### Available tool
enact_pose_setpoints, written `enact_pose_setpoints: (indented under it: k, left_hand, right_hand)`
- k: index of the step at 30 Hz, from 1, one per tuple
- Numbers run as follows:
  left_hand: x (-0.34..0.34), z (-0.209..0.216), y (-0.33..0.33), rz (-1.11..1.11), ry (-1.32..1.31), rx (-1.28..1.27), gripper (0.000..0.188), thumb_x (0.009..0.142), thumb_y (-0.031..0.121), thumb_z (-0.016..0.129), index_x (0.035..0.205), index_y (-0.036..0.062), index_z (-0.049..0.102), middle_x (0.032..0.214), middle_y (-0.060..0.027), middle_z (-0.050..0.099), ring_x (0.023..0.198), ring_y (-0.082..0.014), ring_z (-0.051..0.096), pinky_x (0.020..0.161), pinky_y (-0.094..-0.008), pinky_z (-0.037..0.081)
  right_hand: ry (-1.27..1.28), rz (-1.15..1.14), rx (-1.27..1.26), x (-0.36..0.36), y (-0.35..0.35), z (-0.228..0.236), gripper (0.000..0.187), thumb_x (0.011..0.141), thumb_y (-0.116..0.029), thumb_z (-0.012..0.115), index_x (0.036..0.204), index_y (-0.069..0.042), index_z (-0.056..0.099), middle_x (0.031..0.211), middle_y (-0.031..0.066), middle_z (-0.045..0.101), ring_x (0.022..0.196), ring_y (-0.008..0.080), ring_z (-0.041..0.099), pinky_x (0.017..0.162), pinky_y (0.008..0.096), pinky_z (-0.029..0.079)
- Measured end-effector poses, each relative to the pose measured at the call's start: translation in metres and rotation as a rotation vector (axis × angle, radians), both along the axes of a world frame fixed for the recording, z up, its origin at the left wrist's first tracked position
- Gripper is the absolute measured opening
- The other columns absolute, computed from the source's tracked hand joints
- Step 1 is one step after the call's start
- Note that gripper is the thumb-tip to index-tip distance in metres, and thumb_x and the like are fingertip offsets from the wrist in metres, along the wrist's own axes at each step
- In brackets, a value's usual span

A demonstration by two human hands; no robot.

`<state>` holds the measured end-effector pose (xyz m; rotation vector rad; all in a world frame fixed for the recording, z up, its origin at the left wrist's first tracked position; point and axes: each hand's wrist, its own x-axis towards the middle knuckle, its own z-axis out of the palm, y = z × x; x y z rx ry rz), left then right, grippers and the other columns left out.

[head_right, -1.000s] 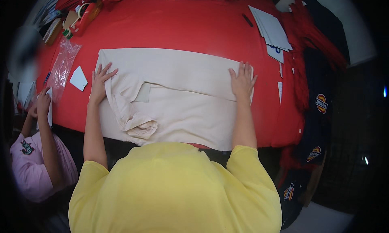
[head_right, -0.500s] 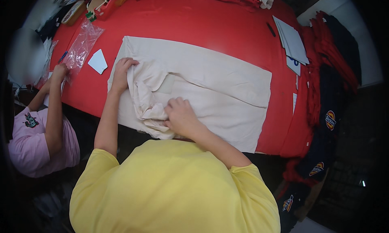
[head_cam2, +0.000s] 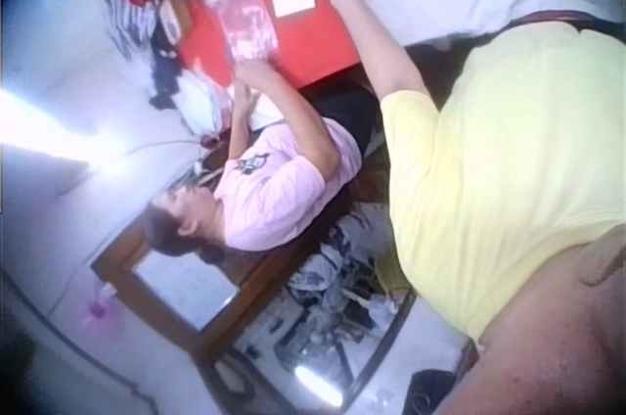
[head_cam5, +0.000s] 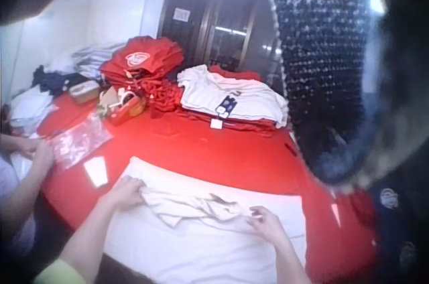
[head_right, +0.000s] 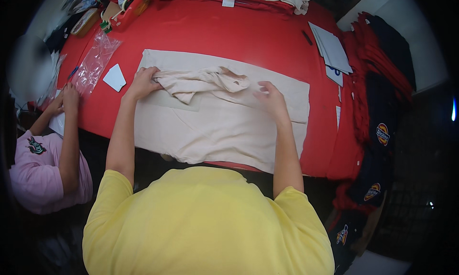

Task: The person folds shirts on a table and places them into plastic bags.

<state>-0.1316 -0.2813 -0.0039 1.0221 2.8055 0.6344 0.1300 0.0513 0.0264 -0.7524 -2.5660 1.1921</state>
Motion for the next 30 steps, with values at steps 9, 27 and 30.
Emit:
enact_pose_setpoints:
  k: [9,27,30]
  left_hand:
    - [-0.002,-0.002,-0.001,-0.015,-0.063,0.011,0.055,0.07,0.028,0.078,0.118,0.0062,0.059,0.118,-0.0115,0.061,0.116,-0.0327,0.047,0.1,-0.0401,0.04]
    - [0.004,0.0,-0.009,-0.034,0.076,0.099,0.054,0.065,0.024,0.083,0.105,0.0048,0.053,0.109,-0.0148,0.059,0.108,-0.0309,0.053,0.091,-0.0385,0.044]
    - [-0.01,0.008,-0.014,-0.013,-0.202,0.135,0.048,0.077,0.033,0.074,0.11,0.004,0.055,0.113,-0.0141,0.061,0.111,-0.0272,0.055,0.095,-0.0372,0.043]
  right_hand:
    - [0.055,0.341,0.336,-0.025,-0.048,0.023,0.026,0.082,-0.012,0.068,0.105,-0.002,0.063,0.097,0.0102,0.062,0.089,0.0237,0.057,0.087,0.0332,0.045]
    - [0.133,0.819,-0.076,0.003,-0.16,0.022,0.027,0.083,-0.017,0.067,0.107,-0.005,0.064,0.098,0.01,0.061,0.088,0.0263,0.06,0.077,0.036,0.049]
    - [0.23,1.167,0.238,0.01,-0.209,-0.012,0.042,0.074,-0.017,0.075,0.114,-0.01,0.062,0.097,0.0074,0.054,0.088,0.0242,0.056,0.076,0.035,0.048]
